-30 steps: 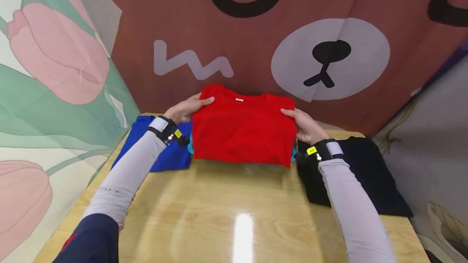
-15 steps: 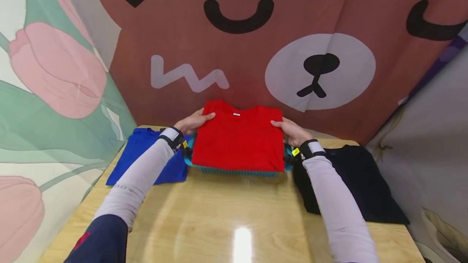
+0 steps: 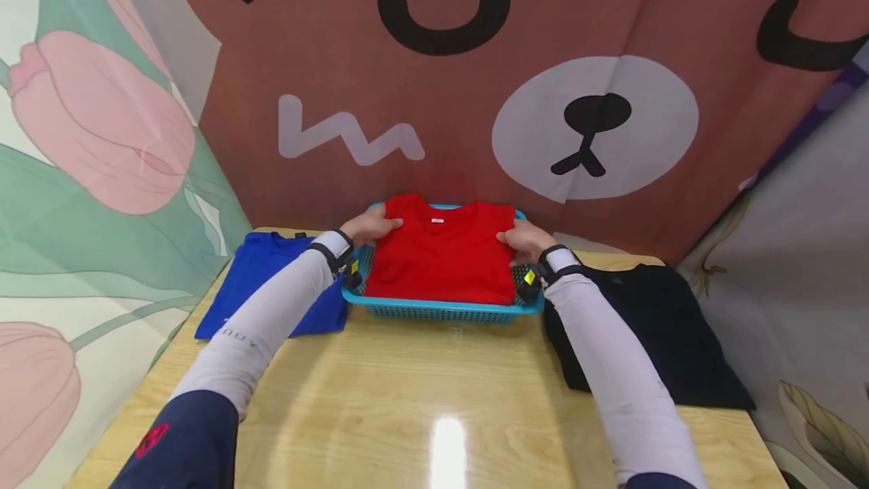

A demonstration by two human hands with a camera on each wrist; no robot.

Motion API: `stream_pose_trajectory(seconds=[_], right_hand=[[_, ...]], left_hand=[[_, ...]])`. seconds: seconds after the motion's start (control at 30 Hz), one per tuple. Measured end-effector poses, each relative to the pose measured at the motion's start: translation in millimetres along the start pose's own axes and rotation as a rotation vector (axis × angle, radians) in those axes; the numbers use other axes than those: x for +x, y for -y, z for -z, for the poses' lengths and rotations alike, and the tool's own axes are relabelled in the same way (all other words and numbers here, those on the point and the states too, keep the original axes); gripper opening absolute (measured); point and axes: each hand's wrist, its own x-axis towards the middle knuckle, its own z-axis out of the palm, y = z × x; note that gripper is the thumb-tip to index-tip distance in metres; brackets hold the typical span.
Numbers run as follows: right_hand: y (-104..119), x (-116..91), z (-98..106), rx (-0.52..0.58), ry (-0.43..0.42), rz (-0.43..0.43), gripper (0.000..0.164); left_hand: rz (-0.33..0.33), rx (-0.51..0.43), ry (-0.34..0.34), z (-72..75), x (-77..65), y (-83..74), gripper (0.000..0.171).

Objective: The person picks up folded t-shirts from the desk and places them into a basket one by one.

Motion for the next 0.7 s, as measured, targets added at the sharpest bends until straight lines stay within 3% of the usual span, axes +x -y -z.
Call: stream_pose_trajectory(seconds=[0.2,0.3,0.37,0.47,0.57,0.7], right_hand=[[6.7,5.7,-5.4,-0.164,-0.015,-0.047,0.062],[9.8,7.0,-8.5,-0.329,-0.039,-0.055,0.064],[12.6,7.5,-11.2,-0.448,-0.062,-0.046,0.057],[17.3,8.4,-15.5,-0.620,-0.111,-0.036,0.036],[23.8,6.5,-17.9,-0.725,-0.177,-0.048,0.020],[37.9,-1.8,-21.0,-0.811,-0.270,-0.077,0.025]], left_hand=[[0.022,0.136,-0.044,-2.8,7.3,-1.4,0.047],[0.043,0.254,-0.068,-5.1,13.3,-2.4,0.039],[0.056,0.352,-0.082,-7.4,15.7,-4.3,0.035],[0.048,0.577,-0.121,-11.3,13.8,-8.0,0.038],[0.043,0.687,-0.165,-14.1,7.6,-14.6,0.060],[0.035,0.711,-0.251,-17.0,-5.8,-26.3,0.081]])
